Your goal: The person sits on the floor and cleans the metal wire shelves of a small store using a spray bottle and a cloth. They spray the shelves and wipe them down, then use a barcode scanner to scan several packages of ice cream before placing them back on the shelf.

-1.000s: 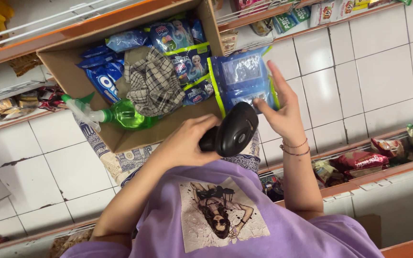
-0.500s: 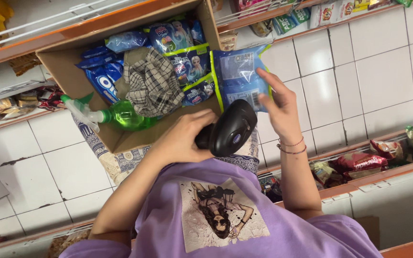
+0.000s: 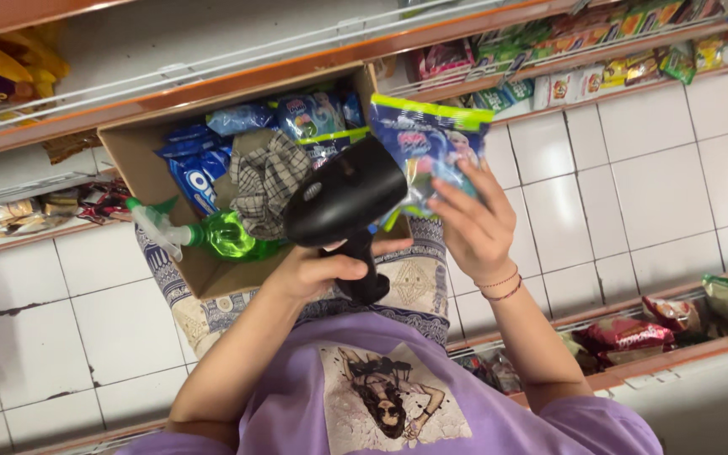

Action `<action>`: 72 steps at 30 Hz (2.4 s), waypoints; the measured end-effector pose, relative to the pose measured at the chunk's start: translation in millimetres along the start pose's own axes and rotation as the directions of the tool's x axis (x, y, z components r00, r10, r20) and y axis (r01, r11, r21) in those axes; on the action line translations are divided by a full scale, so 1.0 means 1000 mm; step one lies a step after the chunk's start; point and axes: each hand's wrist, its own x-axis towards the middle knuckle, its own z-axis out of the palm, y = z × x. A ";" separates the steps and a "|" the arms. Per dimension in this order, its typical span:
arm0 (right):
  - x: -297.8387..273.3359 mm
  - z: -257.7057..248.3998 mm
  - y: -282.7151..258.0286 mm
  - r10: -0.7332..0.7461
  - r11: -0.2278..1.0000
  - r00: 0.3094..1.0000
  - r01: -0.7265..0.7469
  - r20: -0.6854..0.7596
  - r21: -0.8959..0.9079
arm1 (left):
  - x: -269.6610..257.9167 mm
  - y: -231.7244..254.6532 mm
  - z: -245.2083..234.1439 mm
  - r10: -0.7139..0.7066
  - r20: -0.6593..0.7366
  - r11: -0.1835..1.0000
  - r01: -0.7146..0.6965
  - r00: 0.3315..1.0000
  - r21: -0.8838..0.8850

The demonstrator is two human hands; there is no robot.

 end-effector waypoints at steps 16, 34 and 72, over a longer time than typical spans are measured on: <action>-0.005 -0.002 0.036 0.536 0.634 0.840 -0.337 -0.082 0.695 | 0.043 0.007 -0.009 0.066 -0.099 0.610 0.039 0.993 0.791; 0.028 -0.013 0.210 0.646 0.677 0.748 -0.468 -0.152 0.568 | 0.246 -0.028 -0.027 0.269 0.225 0.193 -0.281 0.937 0.940; 0.070 0.032 0.341 0.523 0.721 0.773 -0.626 -0.360 -0.297 | 0.352 -0.053 -0.068 0.268 -0.071 0.545 -0.090 0.961 0.833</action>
